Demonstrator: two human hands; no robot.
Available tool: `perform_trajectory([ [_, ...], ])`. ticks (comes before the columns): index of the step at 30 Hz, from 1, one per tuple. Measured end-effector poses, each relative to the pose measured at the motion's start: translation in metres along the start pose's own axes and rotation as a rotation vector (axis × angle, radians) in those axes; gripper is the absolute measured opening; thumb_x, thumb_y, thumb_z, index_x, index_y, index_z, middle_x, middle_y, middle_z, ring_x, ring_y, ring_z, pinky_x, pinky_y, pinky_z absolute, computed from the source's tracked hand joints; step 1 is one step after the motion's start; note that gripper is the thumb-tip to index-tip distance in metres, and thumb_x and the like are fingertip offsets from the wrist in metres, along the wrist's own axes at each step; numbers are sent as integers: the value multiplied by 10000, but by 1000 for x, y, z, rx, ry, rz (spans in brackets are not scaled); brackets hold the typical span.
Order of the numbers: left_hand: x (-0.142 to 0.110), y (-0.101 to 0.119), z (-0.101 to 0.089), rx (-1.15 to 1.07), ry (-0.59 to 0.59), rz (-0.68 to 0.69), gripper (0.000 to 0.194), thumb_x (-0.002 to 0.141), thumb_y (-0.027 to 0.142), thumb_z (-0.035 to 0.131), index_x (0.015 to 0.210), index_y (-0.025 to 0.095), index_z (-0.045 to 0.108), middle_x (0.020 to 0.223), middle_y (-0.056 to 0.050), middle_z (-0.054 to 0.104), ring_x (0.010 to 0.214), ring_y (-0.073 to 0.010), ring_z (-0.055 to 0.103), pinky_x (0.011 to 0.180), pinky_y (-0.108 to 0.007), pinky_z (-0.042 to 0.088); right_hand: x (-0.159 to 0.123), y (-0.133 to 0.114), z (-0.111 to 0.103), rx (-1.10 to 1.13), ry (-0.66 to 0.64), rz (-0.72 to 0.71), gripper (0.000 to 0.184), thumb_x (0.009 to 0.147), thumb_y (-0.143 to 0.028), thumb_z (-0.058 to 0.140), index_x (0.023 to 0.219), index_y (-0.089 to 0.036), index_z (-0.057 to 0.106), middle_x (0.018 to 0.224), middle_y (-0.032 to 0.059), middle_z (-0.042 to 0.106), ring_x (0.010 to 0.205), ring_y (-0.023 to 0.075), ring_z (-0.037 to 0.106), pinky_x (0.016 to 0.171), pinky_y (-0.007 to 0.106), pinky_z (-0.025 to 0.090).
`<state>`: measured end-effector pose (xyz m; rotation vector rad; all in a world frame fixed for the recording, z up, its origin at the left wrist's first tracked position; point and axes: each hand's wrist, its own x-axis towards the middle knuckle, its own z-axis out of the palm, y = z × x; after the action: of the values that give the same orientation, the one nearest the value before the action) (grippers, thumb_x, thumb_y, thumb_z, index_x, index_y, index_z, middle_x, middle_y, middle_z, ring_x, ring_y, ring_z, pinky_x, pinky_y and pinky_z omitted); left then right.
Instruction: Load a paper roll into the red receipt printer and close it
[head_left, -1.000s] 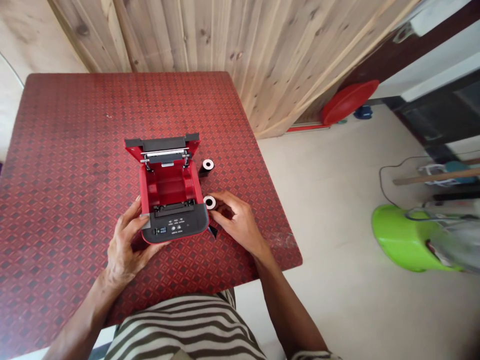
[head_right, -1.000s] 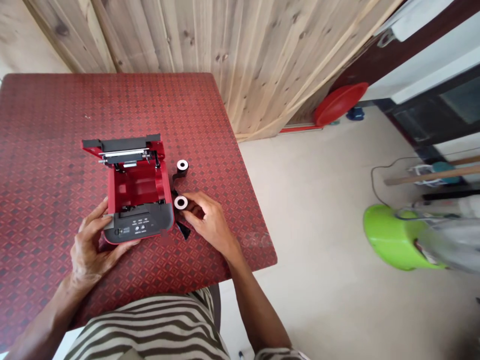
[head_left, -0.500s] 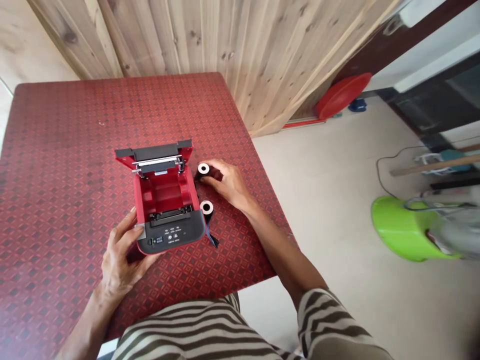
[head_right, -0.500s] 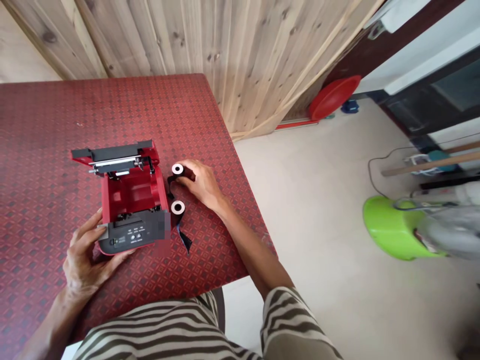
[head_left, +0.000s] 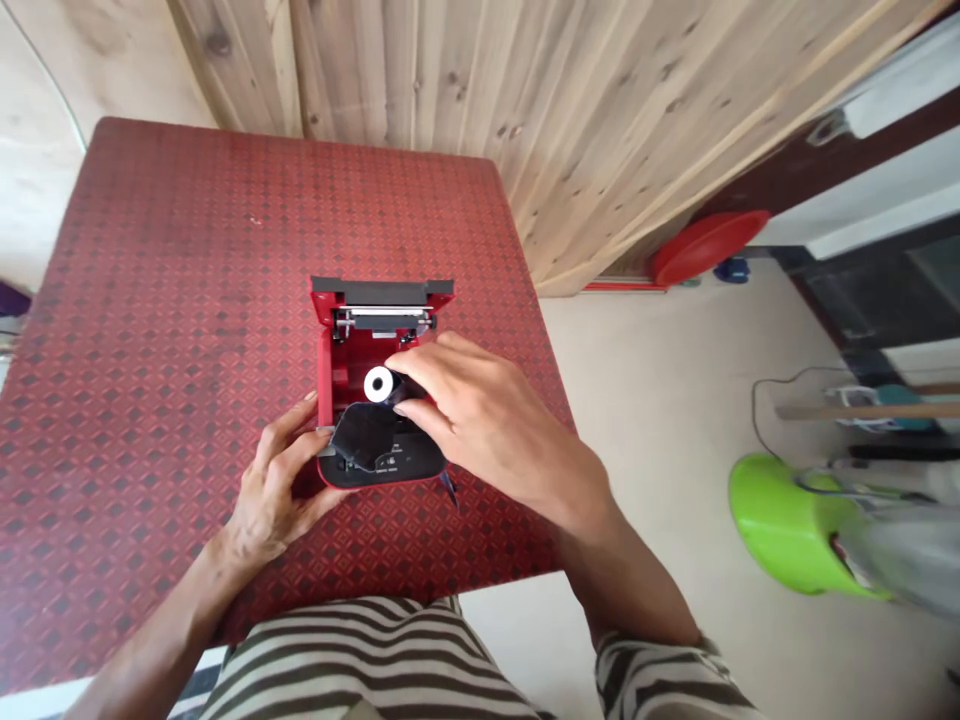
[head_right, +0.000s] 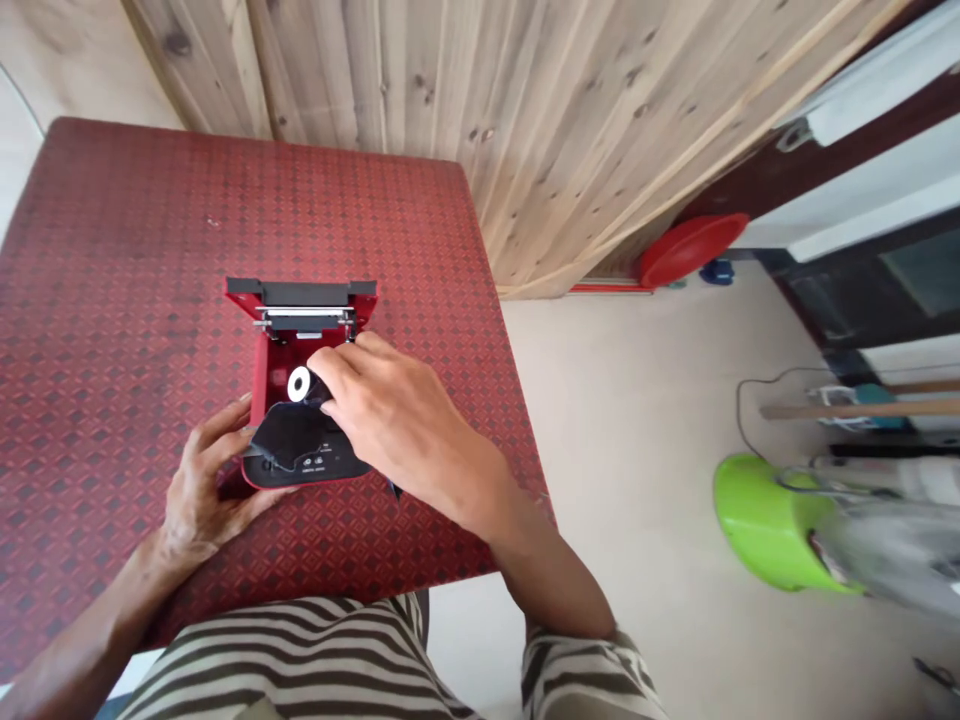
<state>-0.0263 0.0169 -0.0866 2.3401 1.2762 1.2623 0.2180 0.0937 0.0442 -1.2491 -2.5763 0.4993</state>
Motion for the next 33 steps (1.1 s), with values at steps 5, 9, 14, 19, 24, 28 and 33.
perform_trajectory([
  [5, -2, 1, 1, -8, -33, -39, 681, 889, 317, 795, 1475, 254, 454, 1482, -181, 572, 1348, -300, 636, 991, -439, 652, 29, -21, 22, -288, -203, 66, 248, 1010, -30, 476, 1121, -137, 670, 1049, 130, 743, 1005, 261, 691, 774, 344, 529],
  [9, -5, 1, 0, -25, -44, -55, 669, 897, 320, 783, 1478, 273, 456, 1528, -181, 539, 1352, -316, 634, 997, -468, 651, 43, -21, 28, -302, -334, 92, 303, 1010, -20, 442, 1149, -117, 693, 1064, 162, 762, 958, 264, 731, 710, 347, 507],
  [14, -6, 0, 0, -43, -54, -41, 680, 907, 301, 773, 1498, 247, 443, 1545, -194, 517, 1397, -316, 594, 1010, -457, 646, 53, -9, 38, -280, -375, 64, 362, 1025, -35, 388, 1075, -132, 733, 976, 154, 782, 878, 260, 756, 691, 350, 488],
  [19, -5, 1, 1, -33, -44, -53, 698, 901, 303, 784, 1506, 267, 439, 1542, -173, 518, 1358, -290, 625, 982, -423, 657, 51, -5, 37, -212, -379, 91, 310, 1033, -57, 433, 1096, -131, 727, 1028, 138, 792, 918, 261, 756, 726, 352, 508],
  [24, -6, 1, 0, -29, -34, -34, 738, 858, 291, 830, 1490, 222, 455, 1515, -189, 534, 1379, -291, 605, 1021, -407, 636, 28, 0, 20, 27, -217, 19, 308, 1045, -55, 468, 1217, -153, 704, 1206, 96, 766, 1048, 207, 726, 922, 336, 531],
  [28, -4, 1, 0, -13, -28, -23, 742, 847, 284, 840, 1478, 203, 458, 1490, -194, 556, 1399, -297, 589, 1044, -411, 622, 9, 3, 15, 131, -175, -74, 197, 1054, -250, 594, 1123, -162, 757, 1163, 93, 785, 1071, 232, 703, 988, 386, 528],
  [33, 1, 1, 1, -6, -8, -11, 742, 846, 311, 841, 1471, 225, 451, 1441, -174, 593, 1371, -299, 610, 1028, -433, 628, 2, 7, 28, 277, -120, -106, 190, 1049, -197, 594, 1110, -172, 773, 1110, 70, 807, 1020, 197, 725, 993, 366, 537],
])
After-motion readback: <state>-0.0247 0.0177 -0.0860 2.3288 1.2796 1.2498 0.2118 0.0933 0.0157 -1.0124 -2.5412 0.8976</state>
